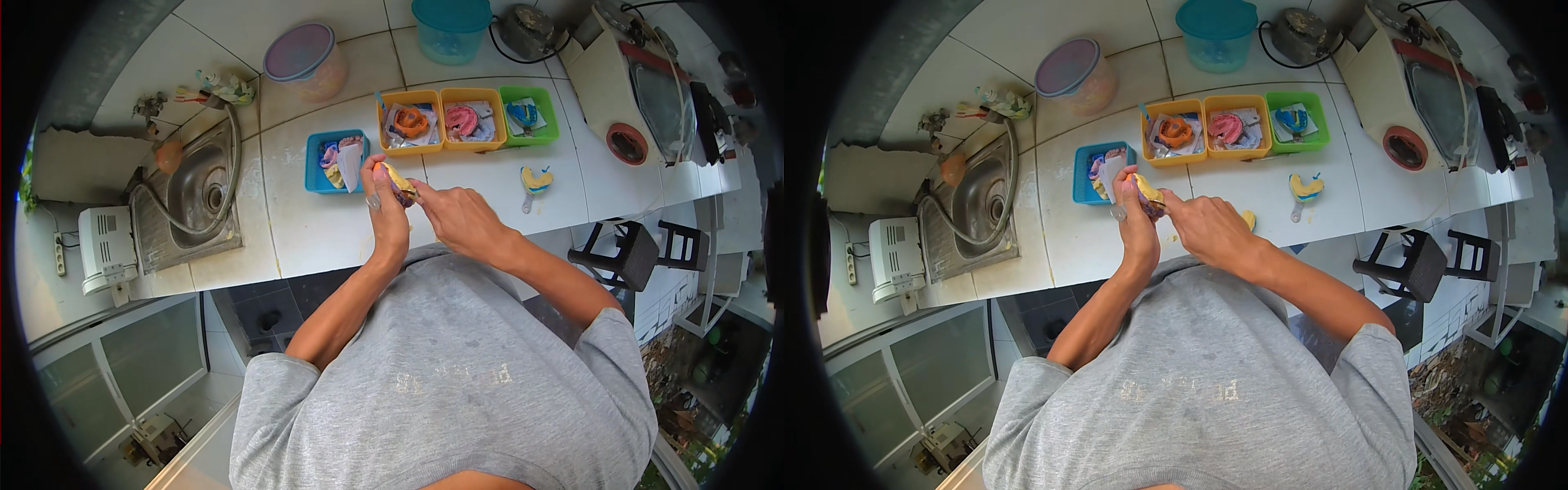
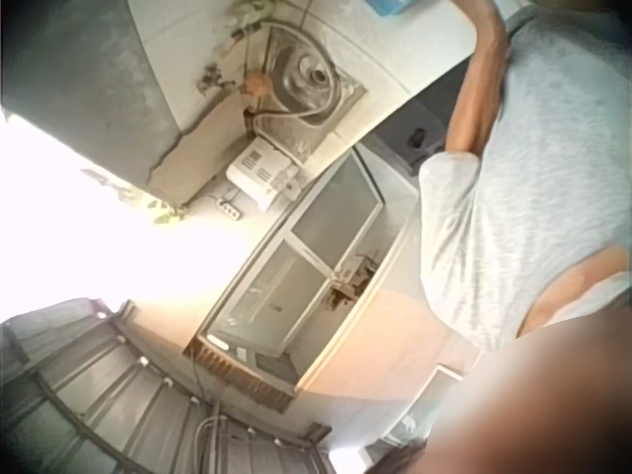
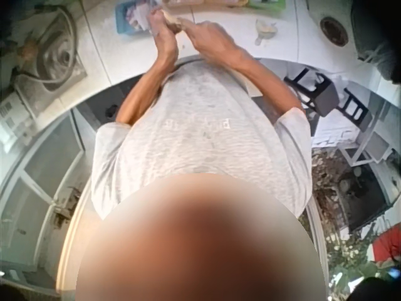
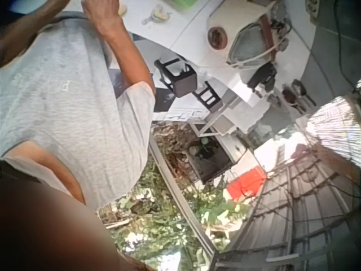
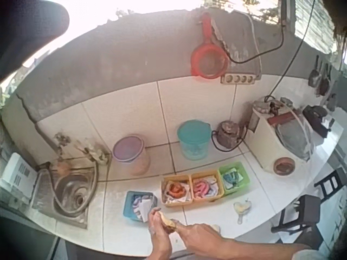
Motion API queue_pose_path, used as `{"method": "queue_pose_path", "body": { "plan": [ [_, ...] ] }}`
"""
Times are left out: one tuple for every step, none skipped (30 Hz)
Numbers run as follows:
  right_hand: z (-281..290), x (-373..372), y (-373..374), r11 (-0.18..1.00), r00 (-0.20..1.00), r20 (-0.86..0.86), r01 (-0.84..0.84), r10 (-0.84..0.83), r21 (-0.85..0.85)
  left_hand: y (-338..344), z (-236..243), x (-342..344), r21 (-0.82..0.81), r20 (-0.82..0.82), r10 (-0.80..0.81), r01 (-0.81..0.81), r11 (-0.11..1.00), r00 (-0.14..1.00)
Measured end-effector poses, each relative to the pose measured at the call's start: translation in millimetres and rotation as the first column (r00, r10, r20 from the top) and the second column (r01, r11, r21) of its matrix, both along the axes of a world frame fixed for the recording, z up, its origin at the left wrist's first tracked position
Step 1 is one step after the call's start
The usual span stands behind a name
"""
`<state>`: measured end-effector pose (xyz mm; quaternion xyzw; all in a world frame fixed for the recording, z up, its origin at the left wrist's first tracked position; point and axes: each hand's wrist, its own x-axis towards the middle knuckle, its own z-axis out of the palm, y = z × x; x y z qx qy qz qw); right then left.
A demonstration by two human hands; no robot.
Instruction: Trimming excess plaster material from a dental impression using a small utility tool.
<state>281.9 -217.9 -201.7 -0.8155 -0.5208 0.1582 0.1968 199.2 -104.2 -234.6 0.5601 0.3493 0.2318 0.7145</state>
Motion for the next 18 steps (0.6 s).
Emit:
{"method": "queue_pose_path", "body": {
  "plan": [
    [-5.8, 1.4, 5.0, 0.999, 0.99, -0.14, 0.007, -0.002, 0.039, 0.6, 2.6, 1.6, 0.003, 0.003, 0.0, 0.0, 1.0, 1.0],
    [-10.3, 2.2, 8.4, 0.997, 0.96, -0.278, 0.019, 0.003, 0.076, 0.4, 4.8, 2.5, 0.062, -0.01, 0.029, -0.028, 0.998, 1.0],
    [-12.1, 3.0, 9.9, 0.997, 0.961, -0.277, 0.019, 0.004, 0.078, 0.4, 5.8, 3.9, 0.122, -0.021, 0.058, -0.055, 0.991, 0.998],
    [-13.2, 0.1, 11.7, 0.993, 0.986, -0.165, 0.041, -0.023, 0.11, 1.4, 3.8, 3.3, 0.124, -0.024, 0.06, -0.057, 0.991, 0.998],
    [-14.8, -3.0, 13.6, 0.988, 0.997, -0.053, 0.06, -0.053, 0.143, 2.7, -0.8, 3.6, 0.091, -0.007, 0.091, -0.09, 0.992, 0.996],
    [-17.8, -7.9, 18.5, 0.988, 0.997, -0.055, 0.059, -0.052, 0.144, 4.3, -3.8, 2.6, 0.057, 0.008, 0.122, -0.123, 0.991, 0.992],
    [-20.8, -10.9, 23.9, 0.974, 0.96, -0.273, 0.121, -0.066, 0.192, 4.3, -4.6, 3.6, 0.055, 0.01, 0.122, -0.122, 0.991, 0.993],
    [-21.8, -13.1, 27.8, 0.956, 0.876, -0.478, 0.192, -0.064, 0.223, 4.3, -5.3, 4.1, 0.071, 0.042, 0.149, -0.152, 0.986, 0.988],
    [-20.3, -15.5, 28.2, 0.956, 0.877, -0.477, 0.192, -0.066, 0.221, 4.1, -6.1, 4.7, 0.084, 0.073, 0.176, -0.182, 0.98, 0.982],
    [-17.2, -22.0, 28.4, 0.963, 0.91, -0.399, 0.201, -0.115, 0.181, 3.7, -7.3, 2.3, 0.083, 0.069, 0.179, -0.184, 0.979, 0.981],
    [-15.8, -26.1, 28.6, 0.967, 0.935, -0.316, 0.212, -0.159, 0.141, 2.5, -8.8, 0.4, 0.096, 0.06, 0.168, -0.173, 0.98, 0.984],
    [-17.7, -24.7, 26.7, 0.968, 0.934, -0.319, 0.211, -0.158, 0.138, 1.1, -10.4, -1.6, 0.108, 0.051, 0.157, -0.162, 0.981, 0.986],
    [-20.8, -18.5, 22.3, 0.979, 0.967, -0.228, 0.147, -0.113, 0.139, -0.2, -13.2, -2.9, 0.107, 0.048, 0.157, -0.161, 0.981, 0.986],
    [-22.6, -13.2, 19.8, 0.988, 0.989, -0.134, 0.083, -0.065, 0.133, -1.6, -16.2, -4.4, 0.13, 0.048, 0.148, -0.153, 0.98, 0.988],
    [-22.9, -9.0, 19.7, 0.988, 0.988, -0.136, 0.084, -0.066, 0.132, -2.2, -18.0, -5.6, 0.152, 0.049, 0.138, -0.144, 0.978, 0.989],
    [-21.1, -4.5, 20.0, 0.984, 0.969, -0.242, 0.081, -0.041, 0.156, -2.3, -17.7, -5.6, 0.151, 0.047, 0.138, -0.143, 0.978, 0.989],
    [-20.1, -2.7, 20.2, 0.98, 0.939, -0.344, 0.08, -0.013, 0.181, -2.0, -16.6, -5.1, 0.136, 0.064, 0.134, -0.142, 0.98, 0.989],
    [-20.2, -8.5, 23.4, 0.98, 0.939, -0.344, 0.081, -0.014, 0.18, -1.6, -15.8, -4.7, 0.122, 0.081, 0.131, -0.14, 0.983, 0.988]
  ]
}}
